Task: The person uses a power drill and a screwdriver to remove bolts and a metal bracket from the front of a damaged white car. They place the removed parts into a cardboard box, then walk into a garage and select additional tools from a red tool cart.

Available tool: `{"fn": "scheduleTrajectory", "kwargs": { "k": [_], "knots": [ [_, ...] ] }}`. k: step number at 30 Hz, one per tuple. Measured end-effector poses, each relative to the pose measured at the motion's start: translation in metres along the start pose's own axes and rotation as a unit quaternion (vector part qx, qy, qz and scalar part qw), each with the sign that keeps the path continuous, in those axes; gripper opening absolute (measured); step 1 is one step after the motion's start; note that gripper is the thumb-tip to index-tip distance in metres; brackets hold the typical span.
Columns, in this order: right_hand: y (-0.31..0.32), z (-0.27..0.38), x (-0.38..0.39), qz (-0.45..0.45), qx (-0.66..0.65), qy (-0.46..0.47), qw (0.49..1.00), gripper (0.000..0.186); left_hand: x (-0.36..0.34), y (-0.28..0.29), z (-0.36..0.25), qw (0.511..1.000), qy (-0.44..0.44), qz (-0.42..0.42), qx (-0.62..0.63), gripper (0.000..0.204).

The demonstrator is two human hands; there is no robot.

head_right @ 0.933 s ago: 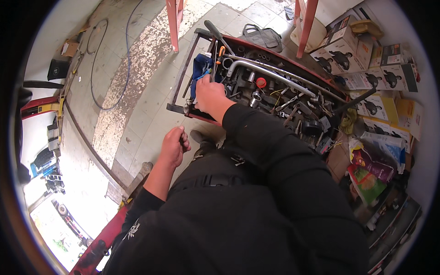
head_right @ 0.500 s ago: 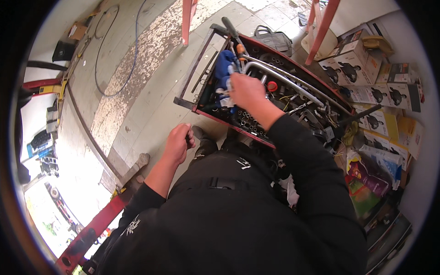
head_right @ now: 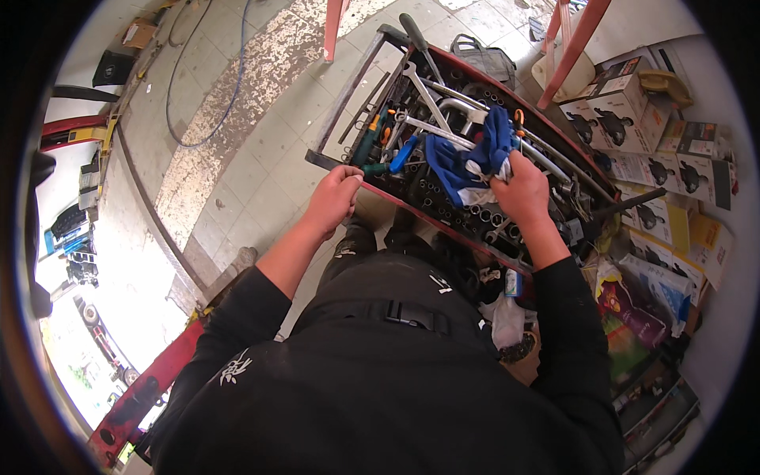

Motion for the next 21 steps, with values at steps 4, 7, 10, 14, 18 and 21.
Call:
{"fn": "scheduleTrajectory", "kwargs": {
  "k": [4, 7, 10, 14, 18, 21],
  "knots": [
    [0.011, -0.024, 0.026, 0.039, 0.057, -0.012, 0.998, 0.032, -0.012, -0.012, 0.003, 0.999, 0.015, 0.024, -0.041, 0.033],
    [0.017, -0.031, 0.039, 0.033, 0.055, 0.021, 0.998, 0.03, -0.017, -0.023, 0.005, 0.996, 0.031, 0.05, -0.072, 0.034],
    [0.026, -0.026, 0.047, -0.018, 0.033, 0.055, 0.998, 0.03, -0.019, -0.031, 0.006, 0.993, 0.05, 0.088, -0.063, 0.034],
    [0.041, 0.0, 0.046, -0.089, -0.015, 0.058, 0.994, 0.028, -0.014, -0.035, 0.013, 0.987, 0.066, 0.146, -0.033, 0.032],
    [0.061, 0.039, 0.03, -0.167, -0.109, 0.044, 0.979, 0.026, -0.003, -0.028, 0.03, 0.985, 0.059, 0.138, -0.08, 0.032],
    [0.071, 0.071, 0.012, -0.22, -0.164, 0.073, 0.959, 0.023, 0.009, -0.013, 0.042, 0.987, 0.07, 0.105, -0.098, 0.033]
  ]
}}
Point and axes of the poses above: each hand's wrist, its own x-axis away from the middle knuckle, its own y-axis out of the back of the hand, z = x × y, the point moved 4 cm from there along -x, towards the middle knuckle, and after that the axes turned 2 degrees about z, right-handed, at the moved point
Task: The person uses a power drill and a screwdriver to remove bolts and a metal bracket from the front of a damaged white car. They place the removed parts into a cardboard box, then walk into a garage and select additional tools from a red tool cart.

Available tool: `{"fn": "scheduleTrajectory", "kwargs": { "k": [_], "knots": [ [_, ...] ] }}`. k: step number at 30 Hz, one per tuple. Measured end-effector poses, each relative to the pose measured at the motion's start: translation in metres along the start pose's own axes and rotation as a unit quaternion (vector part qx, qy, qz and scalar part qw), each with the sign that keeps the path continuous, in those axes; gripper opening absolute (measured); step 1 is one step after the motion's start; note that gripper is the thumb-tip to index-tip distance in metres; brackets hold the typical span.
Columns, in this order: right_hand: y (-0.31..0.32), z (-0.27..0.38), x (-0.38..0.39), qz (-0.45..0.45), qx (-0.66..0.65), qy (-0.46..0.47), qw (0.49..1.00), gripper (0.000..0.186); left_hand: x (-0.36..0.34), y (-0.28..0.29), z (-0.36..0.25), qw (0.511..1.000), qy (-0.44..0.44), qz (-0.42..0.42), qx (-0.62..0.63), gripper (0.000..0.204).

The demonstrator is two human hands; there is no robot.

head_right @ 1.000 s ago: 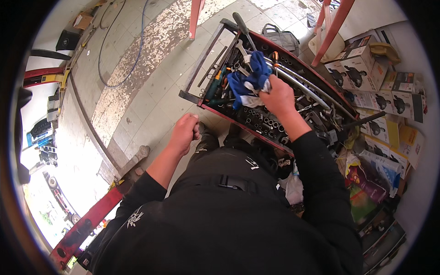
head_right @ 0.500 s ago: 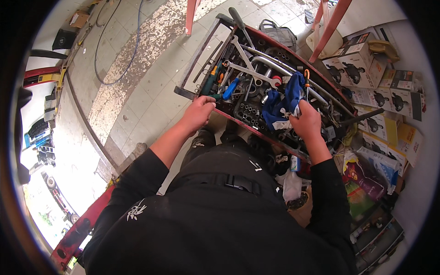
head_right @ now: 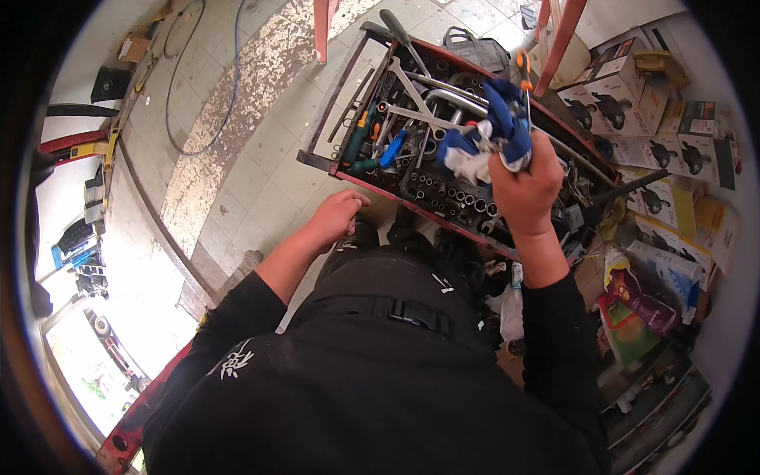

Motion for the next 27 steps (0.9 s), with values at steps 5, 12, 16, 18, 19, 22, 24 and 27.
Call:
{"fn": "scheduleTrajectory", "kwargs": {
  "k": [5, 12, 16, 18, 19, 22, 24, 27],
  "knots": [
    [-0.07, 0.02, -0.018, -0.005, 0.025, 0.07, 0.997, 0.027, 0.019, 0.011, 0.012, 0.998, 0.033, -0.013, 0.059, 0.037],
    [-0.21, 0.02, 0.039, 0.241, 0.076, 0.036, 0.967, 0.025, 0.024, 0.004, -0.006, 0.999, 0.003, -0.025, 0.041, 0.04],
    [-0.24, 0.025, 0.066, 0.348, 0.018, -0.015, 0.937, 0.031, 0.023, 0.0, -0.008, 0.999, 0.016, -0.009, 0.048, 0.039],
    [-0.233, 0.034, 0.076, 0.371, -0.011, 0.037, 0.928, 0.039, 0.023, 0.001, -0.007, 0.999, 0.005, -0.027, 0.043, 0.036],
    [-0.225, 0.039, 0.08, 0.364, -0.015, 0.07, 0.929, 0.044, 0.022, 0.0, -0.007, 0.999, -0.001, -0.02, 0.043, 0.034],
    [-0.186, 0.041, 0.096, 0.31, -0.03, 0.064, 0.948, 0.039, 0.019, 0.006, -0.004, 0.999, 0.015, -0.036, 0.019, 0.034],
    [-0.15, 0.03, 0.108, 0.262, -0.067, 0.065, 0.961, 0.031, 0.018, 0.007, -0.004, 1.0, 0.019, -0.004, -0.003, 0.035],
    [-0.098, -0.002, 0.142, 0.267, -0.04, -0.047, 0.962, 0.027, 0.013, 0.007, -0.007, 0.999, 0.034, 0.024, -0.004, 0.034]
  ]
}}
Point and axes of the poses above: each hand's wrist, its own x-axis away from the middle knuckle, its own y-axis out of the back of the hand, z = x × y, the point moved 4 cm from there along -x, towards the middle knuckle, and after that the axes turned 2 degrees about z, right-handed, at the moved point
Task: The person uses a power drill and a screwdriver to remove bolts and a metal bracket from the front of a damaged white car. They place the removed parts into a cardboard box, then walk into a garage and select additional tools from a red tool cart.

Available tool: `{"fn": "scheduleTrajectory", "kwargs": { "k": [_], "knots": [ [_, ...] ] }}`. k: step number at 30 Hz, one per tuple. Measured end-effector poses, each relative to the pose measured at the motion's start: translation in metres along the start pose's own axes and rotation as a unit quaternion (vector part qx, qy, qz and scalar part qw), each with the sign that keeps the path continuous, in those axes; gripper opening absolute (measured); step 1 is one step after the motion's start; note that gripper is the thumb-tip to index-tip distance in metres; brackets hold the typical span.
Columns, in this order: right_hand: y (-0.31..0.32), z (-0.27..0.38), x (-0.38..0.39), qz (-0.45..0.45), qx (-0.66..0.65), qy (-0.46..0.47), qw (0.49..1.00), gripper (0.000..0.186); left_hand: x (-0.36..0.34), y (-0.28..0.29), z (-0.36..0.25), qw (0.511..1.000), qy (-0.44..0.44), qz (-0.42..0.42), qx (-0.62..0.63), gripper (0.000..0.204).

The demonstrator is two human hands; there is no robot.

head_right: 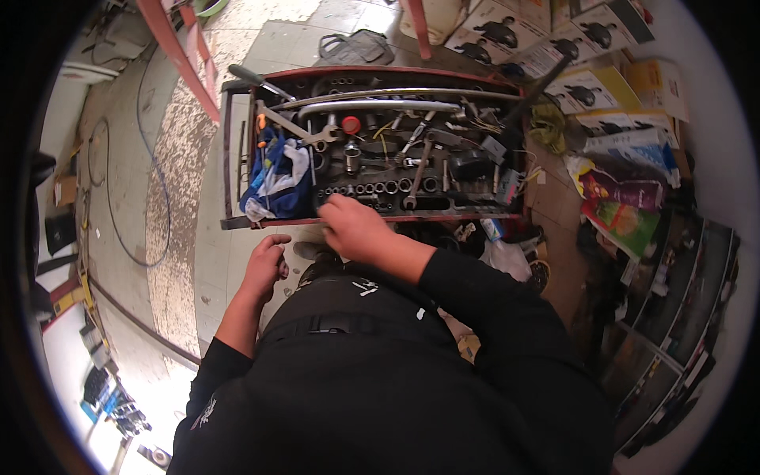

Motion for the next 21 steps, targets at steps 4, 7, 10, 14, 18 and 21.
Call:
{"fn": "scheduleTrajectory", "kwargs": {
  "k": [4, 7, 10, 14, 18, 21],
  "knots": [
    [0.038, -0.046, 0.078, -0.028, 0.046, -0.091, 0.994, 0.025, -0.007, -0.002, -0.005, 0.999, -0.001, 0.011, -0.051, 0.035],
    [0.083, -0.08, 0.123, -0.105, 0.129, -0.138, 0.976, 0.029, -0.011, -0.007, -0.013, 0.998, 0.0, 0.021, -0.067, 0.036],
    [0.154, -0.118, 0.14, -0.251, 0.242, -0.154, 0.924, 0.056, -0.013, -0.014, -0.02, 0.995, 0.009, 0.016, -0.093, 0.036],
    [0.198, -0.159, 0.129, -0.139, 0.267, -0.227, 0.926, 0.083, -0.016, -0.03, -0.031, 0.992, 0.0, 0.035, -0.124, 0.036],
    [0.205, -0.178, 0.115, -0.003, 0.297, -0.322, 0.899, 0.07, -0.014, -0.041, -0.037, 0.993, -0.007, 0.048, -0.108, 0.033],
    [0.22, -0.179, 0.117, 0.017, 0.29, -0.328, 0.899, 0.062, -0.009, -0.041, -0.036, 0.994, -0.008, 0.052, -0.096, 0.032]
  ]
}}
Point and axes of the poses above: each hand's wrist, its own x-axis away from the middle knuckle, its own y-axis out of the back of the hand, z = x × y, the point moved 4 cm from there along -x, towards the middle knuckle, and after that the axes turned 2 degrees about z, right-handed, at the moved point
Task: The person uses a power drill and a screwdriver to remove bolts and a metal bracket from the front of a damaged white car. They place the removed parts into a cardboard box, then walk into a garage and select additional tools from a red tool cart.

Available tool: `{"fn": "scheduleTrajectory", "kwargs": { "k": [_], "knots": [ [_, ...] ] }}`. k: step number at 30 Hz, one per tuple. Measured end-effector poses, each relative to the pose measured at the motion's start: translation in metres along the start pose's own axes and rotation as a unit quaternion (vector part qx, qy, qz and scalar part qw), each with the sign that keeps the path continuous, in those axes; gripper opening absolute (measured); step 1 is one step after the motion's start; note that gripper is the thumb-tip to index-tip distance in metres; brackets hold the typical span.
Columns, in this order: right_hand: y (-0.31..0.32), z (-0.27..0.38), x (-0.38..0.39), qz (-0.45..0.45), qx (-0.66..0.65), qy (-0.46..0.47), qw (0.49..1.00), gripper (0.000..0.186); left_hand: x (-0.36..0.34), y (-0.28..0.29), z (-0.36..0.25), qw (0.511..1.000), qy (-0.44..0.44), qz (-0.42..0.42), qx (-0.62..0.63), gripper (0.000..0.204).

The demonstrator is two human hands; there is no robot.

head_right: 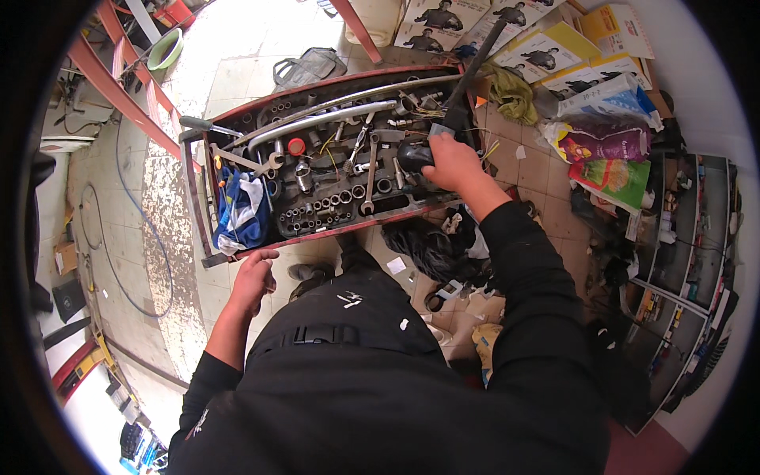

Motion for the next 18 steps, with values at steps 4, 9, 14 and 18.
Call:
{"fn": "scheduleTrajectory", "kwargs": {
  "k": [4, 9, 14, 18],
  "knots": [
    [0.01, -0.023, -0.015, -0.09, -0.232, -0.09, 0.964, 0.063, 0.006, 0.003, 0.009, 1.0, 0.022, -0.018, 0.008, 0.032],
    [-0.004, -0.059, -0.045, -0.171, -0.373, -0.129, 0.903, 0.061, 0.007, 0.006, 0.016, 1.0, 0.019, -0.019, 0.013, 0.032],
    [-0.003, -0.116, -0.01, -0.064, -0.144, -0.203, 0.966, 0.076, 0.008, 0.009, 0.019, 0.999, 0.013, -0.03, 0.02, 0.031],
    [-0.04, -0.086, 0.027, -0.01, -0.054, -0.22, 0.974, 0.081, 0.007, 0.006, 0.022, 0.999, 0.028, -0.019, 0.019, 0.031]
  ]
}}
Point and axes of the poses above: each hand's wrist, its own x-axis away from the middle knuckle, its own y-axis out of the back of the hand, z = x × y, the point moved 4 cm from there along -x, towards the middle knuckle, and after that the axes turned 2 degrees about z, right-handed, at the moved point
